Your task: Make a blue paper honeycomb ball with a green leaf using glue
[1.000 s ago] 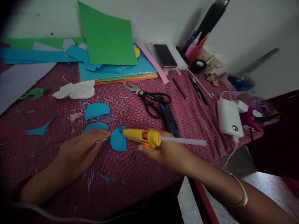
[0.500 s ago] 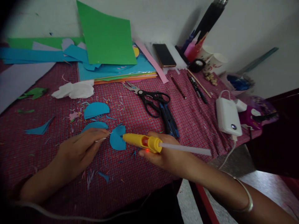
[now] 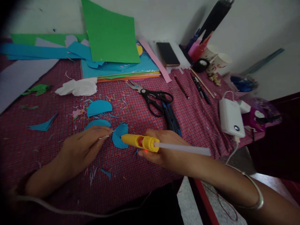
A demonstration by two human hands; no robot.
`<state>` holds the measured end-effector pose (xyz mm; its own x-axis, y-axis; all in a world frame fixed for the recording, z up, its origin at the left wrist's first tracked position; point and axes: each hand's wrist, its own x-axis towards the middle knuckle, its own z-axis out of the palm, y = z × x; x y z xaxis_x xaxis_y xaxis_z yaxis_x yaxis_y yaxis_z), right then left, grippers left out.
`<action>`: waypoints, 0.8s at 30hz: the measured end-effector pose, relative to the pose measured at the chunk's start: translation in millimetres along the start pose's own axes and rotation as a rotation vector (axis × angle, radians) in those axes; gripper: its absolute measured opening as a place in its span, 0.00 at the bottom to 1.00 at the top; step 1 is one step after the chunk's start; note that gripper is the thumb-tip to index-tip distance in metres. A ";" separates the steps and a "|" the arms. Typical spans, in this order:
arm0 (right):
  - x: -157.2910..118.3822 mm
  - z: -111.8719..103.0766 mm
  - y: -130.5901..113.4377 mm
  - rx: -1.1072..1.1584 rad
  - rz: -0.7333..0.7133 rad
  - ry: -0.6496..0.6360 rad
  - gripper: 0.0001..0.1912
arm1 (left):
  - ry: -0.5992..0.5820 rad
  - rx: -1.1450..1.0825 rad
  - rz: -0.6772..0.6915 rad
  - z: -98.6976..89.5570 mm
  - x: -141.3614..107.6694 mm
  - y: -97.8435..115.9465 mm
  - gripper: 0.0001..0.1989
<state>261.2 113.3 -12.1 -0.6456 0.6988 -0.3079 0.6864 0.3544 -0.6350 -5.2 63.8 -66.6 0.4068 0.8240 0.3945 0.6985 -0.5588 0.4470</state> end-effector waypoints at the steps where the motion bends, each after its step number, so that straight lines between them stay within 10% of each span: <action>1: 0.3 -0.4 -0.9 0.000 -0.004 -0.009 0.11 | 0.003 0.003 0.000 -0.2 0.6 0.6 0.11; 24: -13.1 8.8 5.9 0.514 0.029 0.140 0.16 | -0.046 -0.062 -0.175 -5.5 6.5 4.4 0.10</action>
<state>270.7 100.7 -18.0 -0.5537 0.7926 -0.2552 0.4281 0.0081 -0.9037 -2.7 66.3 -57.6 0.3098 0.9116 0.2702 0.7237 -0.4104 0.5549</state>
